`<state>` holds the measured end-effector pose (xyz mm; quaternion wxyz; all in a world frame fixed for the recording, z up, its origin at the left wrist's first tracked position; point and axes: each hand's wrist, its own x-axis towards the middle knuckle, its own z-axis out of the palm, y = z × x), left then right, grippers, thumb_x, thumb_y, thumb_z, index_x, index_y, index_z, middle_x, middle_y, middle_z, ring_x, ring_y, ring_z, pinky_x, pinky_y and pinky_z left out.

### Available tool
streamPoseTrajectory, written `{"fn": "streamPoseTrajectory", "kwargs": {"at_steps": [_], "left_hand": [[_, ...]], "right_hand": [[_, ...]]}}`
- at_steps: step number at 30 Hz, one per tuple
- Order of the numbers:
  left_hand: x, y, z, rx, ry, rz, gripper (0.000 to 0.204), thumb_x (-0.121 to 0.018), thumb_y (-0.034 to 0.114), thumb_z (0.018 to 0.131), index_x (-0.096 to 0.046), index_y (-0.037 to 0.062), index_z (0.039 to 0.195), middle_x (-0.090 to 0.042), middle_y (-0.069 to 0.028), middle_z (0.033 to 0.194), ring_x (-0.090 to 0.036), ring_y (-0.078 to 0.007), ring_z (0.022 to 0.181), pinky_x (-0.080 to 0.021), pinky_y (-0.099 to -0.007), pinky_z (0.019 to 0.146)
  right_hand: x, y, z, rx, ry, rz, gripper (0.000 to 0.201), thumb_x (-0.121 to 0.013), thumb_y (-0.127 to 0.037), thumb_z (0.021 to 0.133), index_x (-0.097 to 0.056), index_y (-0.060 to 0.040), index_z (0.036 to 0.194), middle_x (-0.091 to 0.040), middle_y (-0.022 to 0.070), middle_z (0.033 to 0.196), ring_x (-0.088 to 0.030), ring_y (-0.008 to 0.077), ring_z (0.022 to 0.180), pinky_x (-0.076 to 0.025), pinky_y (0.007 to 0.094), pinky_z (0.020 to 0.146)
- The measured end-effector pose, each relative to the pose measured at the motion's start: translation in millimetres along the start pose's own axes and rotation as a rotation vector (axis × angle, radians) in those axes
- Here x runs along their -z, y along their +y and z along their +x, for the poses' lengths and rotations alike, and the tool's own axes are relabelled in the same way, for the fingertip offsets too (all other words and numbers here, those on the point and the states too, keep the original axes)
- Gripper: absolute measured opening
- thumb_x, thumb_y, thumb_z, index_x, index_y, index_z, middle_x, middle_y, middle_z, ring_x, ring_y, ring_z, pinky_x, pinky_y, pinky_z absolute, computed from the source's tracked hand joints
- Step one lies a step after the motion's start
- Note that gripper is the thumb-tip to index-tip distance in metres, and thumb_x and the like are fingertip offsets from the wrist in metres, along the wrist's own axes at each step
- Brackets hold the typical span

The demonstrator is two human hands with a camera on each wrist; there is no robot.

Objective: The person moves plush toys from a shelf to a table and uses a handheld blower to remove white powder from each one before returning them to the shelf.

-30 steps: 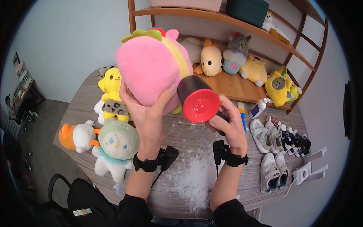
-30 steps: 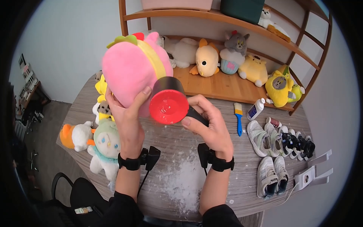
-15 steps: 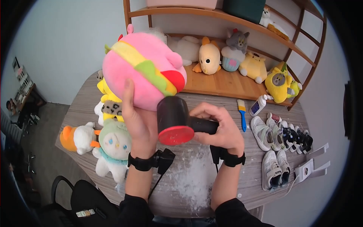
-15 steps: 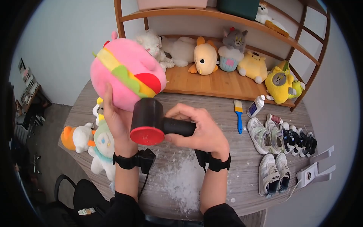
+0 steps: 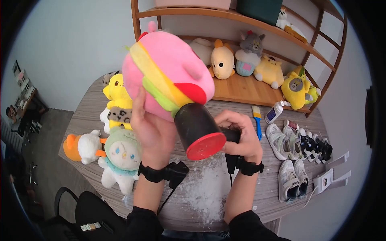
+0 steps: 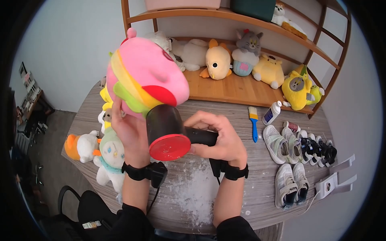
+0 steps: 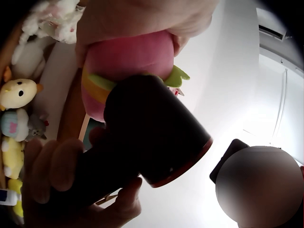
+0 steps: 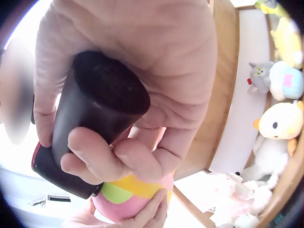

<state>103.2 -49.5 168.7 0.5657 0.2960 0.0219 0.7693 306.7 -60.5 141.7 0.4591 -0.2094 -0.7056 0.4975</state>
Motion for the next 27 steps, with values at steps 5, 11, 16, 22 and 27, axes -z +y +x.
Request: {"fn": "streamPoseTrajectory", "kwargs": {"at_steps": [5, 11, 16, 22, 27], "left_hand": [[3.2, -1.4, -3.8, 0.046, 0.024, 0.046, 0.057, -0.048, 0.026, 0.099, -0.031, 0.0014, 0.148, -0.045, -0.0145, 0.146, -0.046, -0.0269, 0.133, -0.038, -0.0445, 0.111], [15.3, -8.4, -7.1, 0.106, 0.057, 0.117, 0.066, -0.055, 0.023, 0.092, -0.028, 0.0023, 0.149, -0.043, -0.0146, 0.146, -0.047, -0.0269, 0.133, -0.039, -0.0434, 0.111], [20.6, -12.2, -7.0, 0.077, 0.057, 0.26, 0.075, -0.061, 0.02, 0.086, -0.026, 0.0031, 0.149, -0.042, -0.0146, 0.146, -0.047, -0.0269, 0.132, -0.039, -0.0425, 0.11], [24.6, -8.9, -4.9, -0.095, -0.081, 0.673, 0.086, -0.069, 0.018, 0.078, -0.024, 0.004, 0.15, -0.04, -0.0147, 0.147, -0.047, -0.027, 0.131, -0.039, -0.0414, 0.11], [15.7, -17.8, -12.3, -0.347, -0.146, 0.811, 0.09, -0.073, 0.005, 0.072, -0.024, 0.0034, 0.147, -0.042, -0.0127, 0.14, -0.045, -0.0259, 0.129, -0.034, -0.0402, 0.111]], "right_hand": [[-9.1, -0.9, 4.9, 0.02, 0.016, 0.085, 0.039, -0.077, -0.008, 0.071, -0.061, 0.0028, 0.105, -0.069, 0.003, 0.086, -0.061, 0.006, 0.08, -0.046, 0.0196, 0.072], [-15.1, 6.4, 6.6, 0.123, 0.146, 0.173, 0.038, -0.074, -0.011, 0.075, -0.059, 0.0029, 0.108, -0.067, 0.0044, 0.092, -0.061, 0.0075, 0.083, -0.046, 0.0202, 0.071], [-12.2, 4.5, 0.2, 0.029, 0.187, 0.188, 0.043, -0.074, -0.016, 0.074, -0.059, 0.0028, 0.11, -0.063, 0.003, 0.091, -0.058, 0.0075, 0.078, -0.045, 0.0204, 0.067], [-17.2, 8.3, -0.5, 0.097, 0.302, 0.321, 0.049, -0.075, -0.022, 0.073, -0.063, 0.0026, 0.114, -0.068, 0.0066, 0.098, -0.064, 0.0126, 0.082, -0.05, 0.0253, 0.073], [-12.4, 12.8, 3.0, 0.209, 0.339, 0.322, 0.05, -0.07, -0.028, 0.074, -0.063, 0.0062, 0.11, -0.07, 0.0152, 0.097, -0.067, 0.0207, 0.07, -0.054, 0.0307, 0.069]]}}
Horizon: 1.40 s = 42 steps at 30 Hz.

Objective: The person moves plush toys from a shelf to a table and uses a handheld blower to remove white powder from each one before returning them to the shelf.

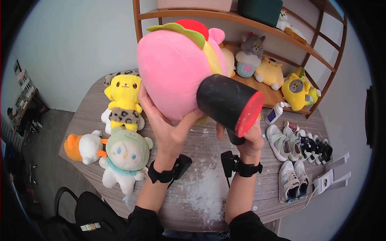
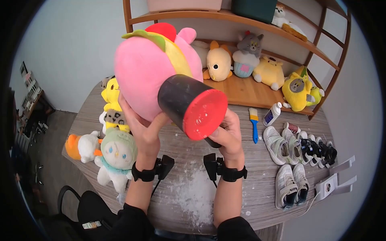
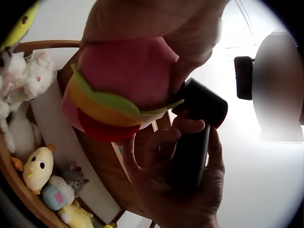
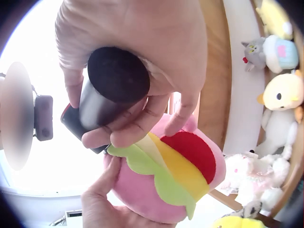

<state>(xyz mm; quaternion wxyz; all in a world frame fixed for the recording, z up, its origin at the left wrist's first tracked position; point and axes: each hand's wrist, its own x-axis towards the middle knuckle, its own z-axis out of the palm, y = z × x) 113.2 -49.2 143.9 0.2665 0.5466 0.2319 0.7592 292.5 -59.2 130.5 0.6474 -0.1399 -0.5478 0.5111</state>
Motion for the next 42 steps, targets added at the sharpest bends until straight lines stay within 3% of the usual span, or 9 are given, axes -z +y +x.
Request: {"fn": "streamPoseTrajectory", "kwargs": {"at_steps": [6, 9, 15, 21, 28, 29, 31, 35, 42], "left_hand": [[11.6, 7.5, 3.1, 0.226, -0.034, -0.457, 0.089, -0.064, 0.053, 0.087, -0.02, 0.0026, 0.146, -0.042, -0.0154, 0.138, -0.044, -0.0293, 0.13, -0.034, -0.0446, 0.11], [19.5, 5.4, 8.5, 0.336, 0.055, -0.554, 0.085, -0.039, 0.07, 0.094, -0.028, 0.0034, 0.145, -0.045, -0.0145, 0.139, -0.044, -0.0286, 0.131, -0.034, -0.0457, 0.109], [25.4, 8.2, 14.9, 0.627, -0.037, -0.84, 0.068, -0.035, 0.057, 0.101, -0.04, 0.0033, 0.142, -0.048, -0.012, 0.141, -0.048, -0.0238, 0.128, -0.038, -0.0413, 0.106], [17.3, 7.7, 8.8, 0.529, 0.046, -0.613, 0.056, -0.035, 0.039, 0.102, -0.044, 0.0013, 0.143, -0.053, -0.0108, 0.14, -0.051, -0.0227, 0.127, -0.041, -0.041, 0.105], [17.1, -2.3, 9.3, 0.61, -0.139, -1.218, 0.067, -0.035, 0.055, 0.102, -0.05, -0.0016, 0.136, -0.06, -0.0123, 0.132, -0.058, -0.0236, 0.121, -0.044, -0.0368, 0.104], [10.6, 3.8, 6.7, 0.653, 0.061, -0.67, 0.073, -0.034, 0.061, 0.101, -0.052, -0.0024, 0.134, -0.062, -0.0129, 0.128, -0.061, -0.0233, 0.116, -0.047, -0.0358, 0.101], [17.0, -3.6, 5.6, 0.685, 0.002, -0.773, 0.07, -0.034, 0.058, 0.102, -0.052, -0.002, 0.133, -0.062, -0.0131, 0.128, -0.061, -0.0226, 0.116, -0.049, -0.0354, 0.1], [19.0, -13.2, 1.1, 0.528, -0.254, -0.592, 0.061, -0.035, 0.051, 0.105, -0.047, 0.0023, 0.14, -0.06, -0.0118, 0.131, -0.061, -0.0199, 0.117, -0.049, -0.0338, 0.1], [22.2, -14.9, -2.0, 0.756, -0.303, -0.903, 0.058, -0.042, 0.047, 0.104, -0.046, 0.0033, 0.142, -0.06, -0.0109, 0.132, -0.061, -0.018, 0.117, -0.049, -0.0331, 0.101]], "right_hand": [[13.0, -2.3, 2.1, 0.106, -0.005, -0.012, 0.075, -0.058, -0.04, 0.075, -0.051, 0.0153, 0.125, -0.066, 0.0285, 0.094, -0.064, 0.0268, 0.063, -0.052, 0.0333, 0.063], [20.3, -7.9, 2.4, 0.134, 0.02, 0.071, 0.074, -0.058, -0.04, 0.076, -0.05, 0.0151, 0.126, -0.066, 0.0283, 0.096, -0.063, 0.0256, 0.063, -0.049, 0.034, 0.061], [22.8, -8.5, 6.4, 0.229, 0.112, -0.074, 0.068, -0.055, -0.039, 0.081, -0.051, 0.0117, 0.126, -0.065, 0.0227, 0.095, -0.06, 0.0221, 0.065, -0.046, 0.0322, 0.065], [20.1, -11.5, 9.1, 0.273, 0.234, -0.209, 0.057, -0.052, -0.038, 0.09, -0.053, 0.0058, 0.127, -0.064, 0.0143, 0.105, -0.059, 0.0189, 0.081, -0.043, 0.0307, 0.076], [26.8, -1.3, 2.5, 0.312, 0.333, -0.23, 0.058, -0.051, -0.042, 0.095, -0.051, 0.0018, 0.133, -0.064, 0.0118, 0.116, -0.06, 0.0193, 0.103, -0.043, 0.0317, 0.09], [27.7, -1.4, 2.6, 0.328, 0.308, -0.215, 0.06, -0.051, -0.043, 0.094, -0.051, 0.0023, 0.133, -0.064, 0.012, 0.113, -0.059, 0.0201, 0.105, -0.042, 0.0318, 0.092], [35.0, 1.8, 2.0, 0.358, 0.242, -0.157, 0.064, -0.052, -0.046, 0.092, -0.051, 0.0035, 0.133, -0.064, 0.0123, 0.104, -0.058, 0.0222, 0.111, -0.041, 0.0323, 0.095], [24.9, 3.0, 10.7, 0.443, 0.182, 0.051, 0.063, -0.053, -0.037, 0.086, -0.047, 0.0058, 0.133, -0.062, 0.0144, 0.105, -0.056, 0.019, 0.075, -0.043, 0.0305, 0.073], [21.1, 0.5, 10.4, 0.405, 0.23, -0.042, 0.066, -0.053, -0.038, 0.087, -0.045, 0.0058, 0.135, -0.064, 0.0168, 0.108, -0.055, 0.0184, 0.074, -0.043, 0.0302, 0.07]]}}
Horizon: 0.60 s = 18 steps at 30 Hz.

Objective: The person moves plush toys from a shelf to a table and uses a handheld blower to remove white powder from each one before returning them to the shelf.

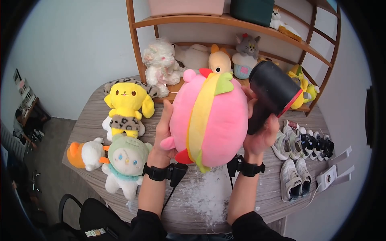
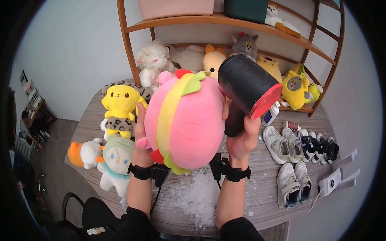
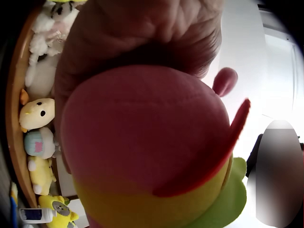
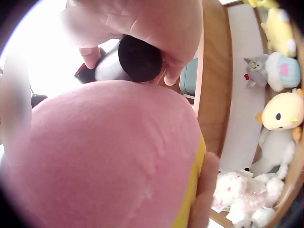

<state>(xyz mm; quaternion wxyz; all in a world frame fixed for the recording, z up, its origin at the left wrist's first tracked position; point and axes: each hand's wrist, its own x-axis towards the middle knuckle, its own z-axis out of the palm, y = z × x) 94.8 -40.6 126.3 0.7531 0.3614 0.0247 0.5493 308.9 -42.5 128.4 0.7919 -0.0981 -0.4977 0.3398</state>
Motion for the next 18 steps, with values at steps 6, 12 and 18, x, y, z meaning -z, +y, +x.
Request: {"fn": "streamPoseTrajectory", "kwargs": {"at_steps": [6, 12, 18], "left_hand": [[-19.8, 4.4, 3.3, -0.247, 0.348, 0.264, 0.054, -0.049, 0.043, 0.102, -0.044, 0.0041, 0.14, -0.058, -0.0095, 0.131, -0.059, -0.0188, 0.118, -0.048, -0.0345, 0.1], [-18.6, 11.0, 10.3, -0.528, 0.557, 0.397, 0.063, -0.055, 0.042, 0.099, -0.033, 0.0062, 0.145, -0.046, -0.0106, 0.14, -0.049, -0.023, 0.128, -0.04, -0.0392, 0.108], [-24.8, 17.4, 5.3, -0.672, 0.541, 0.282, 0.062, -0.049, 0.043, 0.102, -0.03, 0.0068, 0.148, -0.042, -0.0094, 0.146, -0.046, -0.0233, 0.132, -0.038, -0.0406, 0.11]], "right_hand": [[5.3, -24.9, -2.1, -0.077, -0.109, -0.249, 0.076, -0.055, -0.046, 0.087, -0.043, 0.0109, 0.136, -0.064, 0.0185, 0.097, -0.064, 0.0268, 0.092, -0.048, 0.0405, 0.09], [-8.0, -40.2, -3.8, -0.225, -0.41, -0.356, 0.036, -0.071, -0.015, 0.078, -0.066, 0.0059, 0.107, -0.07, 0.0101, 0.098, -0.065, 0.015, 0.086, -0.05, 0.0275, 0.08], [-32.7, -27.7, -0.8, -0.297, -0.5, -0.543, 0.037, -0.07, -0.013, 0.08, -0.064, 0.004, 0.112, -0.07, 0.0099, 0.096, -0.064, 0.0124, 0.083, -0.048, 0.0246, 0.076]]}}
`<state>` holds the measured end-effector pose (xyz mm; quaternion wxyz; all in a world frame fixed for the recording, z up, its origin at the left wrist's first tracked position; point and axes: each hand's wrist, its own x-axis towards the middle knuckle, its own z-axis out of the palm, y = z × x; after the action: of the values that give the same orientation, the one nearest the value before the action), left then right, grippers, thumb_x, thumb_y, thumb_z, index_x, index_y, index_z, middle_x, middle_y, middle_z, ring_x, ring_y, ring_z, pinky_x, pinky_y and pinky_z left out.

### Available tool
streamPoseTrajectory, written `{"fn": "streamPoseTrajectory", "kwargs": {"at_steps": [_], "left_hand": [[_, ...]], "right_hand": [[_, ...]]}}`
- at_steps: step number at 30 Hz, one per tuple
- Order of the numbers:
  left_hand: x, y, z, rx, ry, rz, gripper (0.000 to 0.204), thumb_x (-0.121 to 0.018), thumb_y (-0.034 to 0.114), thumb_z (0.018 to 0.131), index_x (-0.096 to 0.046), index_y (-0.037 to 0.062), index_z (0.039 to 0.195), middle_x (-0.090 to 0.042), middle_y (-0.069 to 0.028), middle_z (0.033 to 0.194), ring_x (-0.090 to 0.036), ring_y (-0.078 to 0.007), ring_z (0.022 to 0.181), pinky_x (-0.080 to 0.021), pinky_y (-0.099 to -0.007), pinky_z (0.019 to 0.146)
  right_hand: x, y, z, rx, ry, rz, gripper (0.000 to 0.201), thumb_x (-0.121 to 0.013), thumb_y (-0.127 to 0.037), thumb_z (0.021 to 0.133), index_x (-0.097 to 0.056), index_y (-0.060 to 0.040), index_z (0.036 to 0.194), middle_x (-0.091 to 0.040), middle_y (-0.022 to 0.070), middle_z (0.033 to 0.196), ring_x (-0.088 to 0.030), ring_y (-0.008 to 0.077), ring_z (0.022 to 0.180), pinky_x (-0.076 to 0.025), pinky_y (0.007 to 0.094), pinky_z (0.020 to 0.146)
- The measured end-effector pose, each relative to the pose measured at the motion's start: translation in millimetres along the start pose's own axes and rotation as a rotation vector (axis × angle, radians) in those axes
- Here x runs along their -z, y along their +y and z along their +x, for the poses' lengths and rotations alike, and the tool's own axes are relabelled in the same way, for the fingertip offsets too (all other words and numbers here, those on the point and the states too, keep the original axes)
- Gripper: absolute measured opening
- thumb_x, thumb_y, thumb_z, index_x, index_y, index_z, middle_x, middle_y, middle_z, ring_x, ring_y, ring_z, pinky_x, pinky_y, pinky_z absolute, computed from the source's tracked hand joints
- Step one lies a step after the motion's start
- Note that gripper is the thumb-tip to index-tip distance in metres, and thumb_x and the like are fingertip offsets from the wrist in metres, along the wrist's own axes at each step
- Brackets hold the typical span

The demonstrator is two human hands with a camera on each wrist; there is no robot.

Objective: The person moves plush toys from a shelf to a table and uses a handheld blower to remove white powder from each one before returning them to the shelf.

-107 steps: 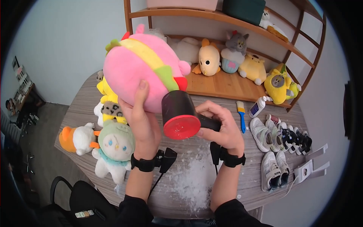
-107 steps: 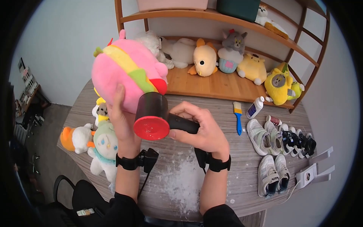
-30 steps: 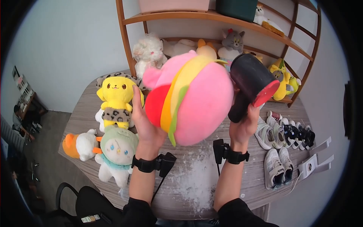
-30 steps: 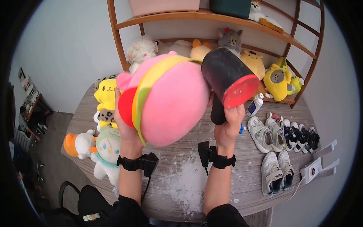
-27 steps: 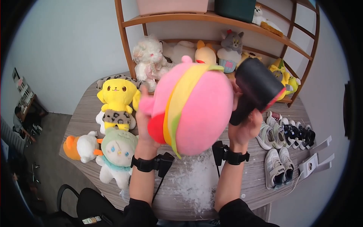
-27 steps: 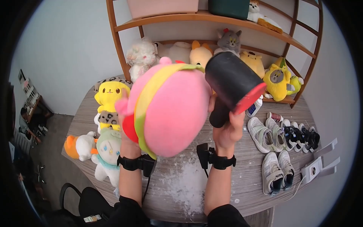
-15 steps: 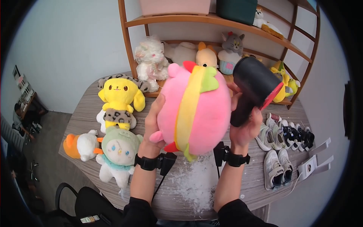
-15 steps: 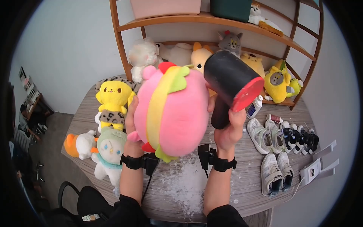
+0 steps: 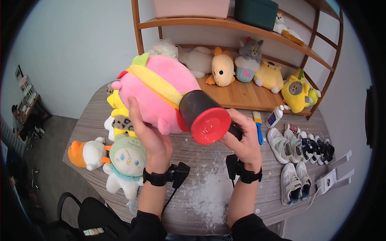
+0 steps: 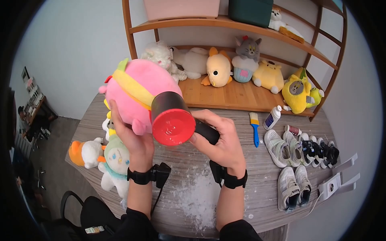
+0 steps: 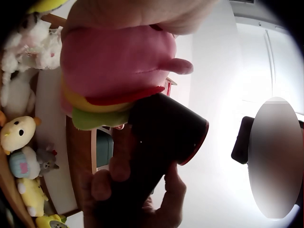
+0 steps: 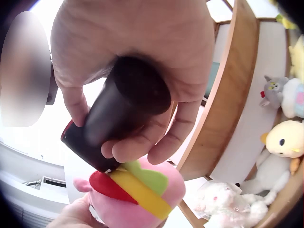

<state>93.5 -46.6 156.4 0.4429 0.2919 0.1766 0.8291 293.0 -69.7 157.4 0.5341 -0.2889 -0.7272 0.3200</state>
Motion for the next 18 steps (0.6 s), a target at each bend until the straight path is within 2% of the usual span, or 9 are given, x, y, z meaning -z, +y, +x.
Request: {"fn": "streamPoseTrajectory", "kwargs": {"at_steps": [4, 7, 10, 12, 16, 18], "left_hand": [[-9.8, 13.5, -5.0, -0.109, -0.012, -0.161, 0.054, -0.047, 0.038, 0.103, -0.035, 0.0066, 0.145, -0.047, -0.0101, 0.142, -0.049, -0.024, 0.13, -0.046, -0.0411, 0.107], [4.6, 6.7, 6.1, -0.164, -0.101, -0.159, 0.054, -0.052, 0.036, 0.1, -0.037, 0.0074, 0.143, -0.048, -0.01, 0.141, -0.053, -0.0258, 0.127, -0.049, -0.0417, 0.104], [12.3, 2.5, 2.4, -0.088, -0.123, -0.171, 0.057, -0.055, 0.039, 0.097, -0.039, 0.0072, 0.142, -0.05, -0.0116, 0.139, -0.055, -0.0284, 0.124, -0.049, -0.0451, 0.104], [22.5, -1.0, 1.7, 0.014, -0.139, -0.212, 0.056, -0.053, 0.041, 0.098, -0.04, 0.0079, 0.141, -0.051, -0.0117, 0.139, -0.054, -0.029, 0.124, -0.049, -0.0463, 0.103], [49.0, -12.1, 0.3, 0.393, -0.205, -0.485, 0.056, -0.049, 0.046, 0.098, -0.042, 0.0091, 0.14, -0.052, -0.0119, 0.139, -0.054, -0.0303, 0.125, -0.05, -0.0488, 0.1], [55.5, -16.5, 0.2, 0.529, -0.211, -0.594, 0.056, -0.047, 0.048, 0.099, -0.043, 0.0097, 0.139, -0.052, -0.012, 0.138, -0.054, -0.031, 0.125, -0.051, -0.0501, 0.099]], "right_hand": [[-4.8, 4.4, -0.5, 0.007, 0.035, 0.162, 0.037, -0.071, -0.012, 0.08, -0.064, 0.0034, 0.113, -0.07, 0.009, 0.094, -0.063, 0.012, 0.082, -0.048, 0.0241, 0.075], [1.0, 7.9, -1.2, 0.053, -0.024, 0.142, 0.036, -0.07, -0.014, 0.079, -0.064, 0.0036, 0.11, -0.069, 0.0084, 0.093, -0.062, 0.0128, 0.083, -0.048, 0.0255, 0.077], [2.3, 3.6, -3.4, 0.018, -0.021, 0.173, 0.037, -0.071, -0.017, 0.078, -0.064, 0.004, 0.107, -0.068, 0.0079, 0.092, -0.062, 0.0134, 0.084, -0.048, 0.0267, 0.078], [2.3, 5.4, -5.3, 0.028, -0.01, 0.189, 0.036, -0.07, -0.019, 0.076, -0.064, 0.0045, 0.103, -0.068, 0.0079, 0.091, -0.061, 0.0135, 0.083, -0.048, 0.0267, 0.079], [5.3, 8.9, -9.3, -0.044, -0.026, 0.25, 0.039, -0.071, -0.023, 0.074, -0.065, 0.0051, 0.1, -0.067, 0.008, 0.091, -0.061, 0.0138, 0.083, -0.047, 0.0269, 0.079], [8.5, 13.2, -12.3, -0.045, -0.028, 0.292, 0.04, -0.072, -0.026, 0.074, -0.066, 0.005, 0.098, -0.067, 0.0077, 0.09, -0.061, 0.014, 0.083, -0.047, 0.027, 0.079]]}}
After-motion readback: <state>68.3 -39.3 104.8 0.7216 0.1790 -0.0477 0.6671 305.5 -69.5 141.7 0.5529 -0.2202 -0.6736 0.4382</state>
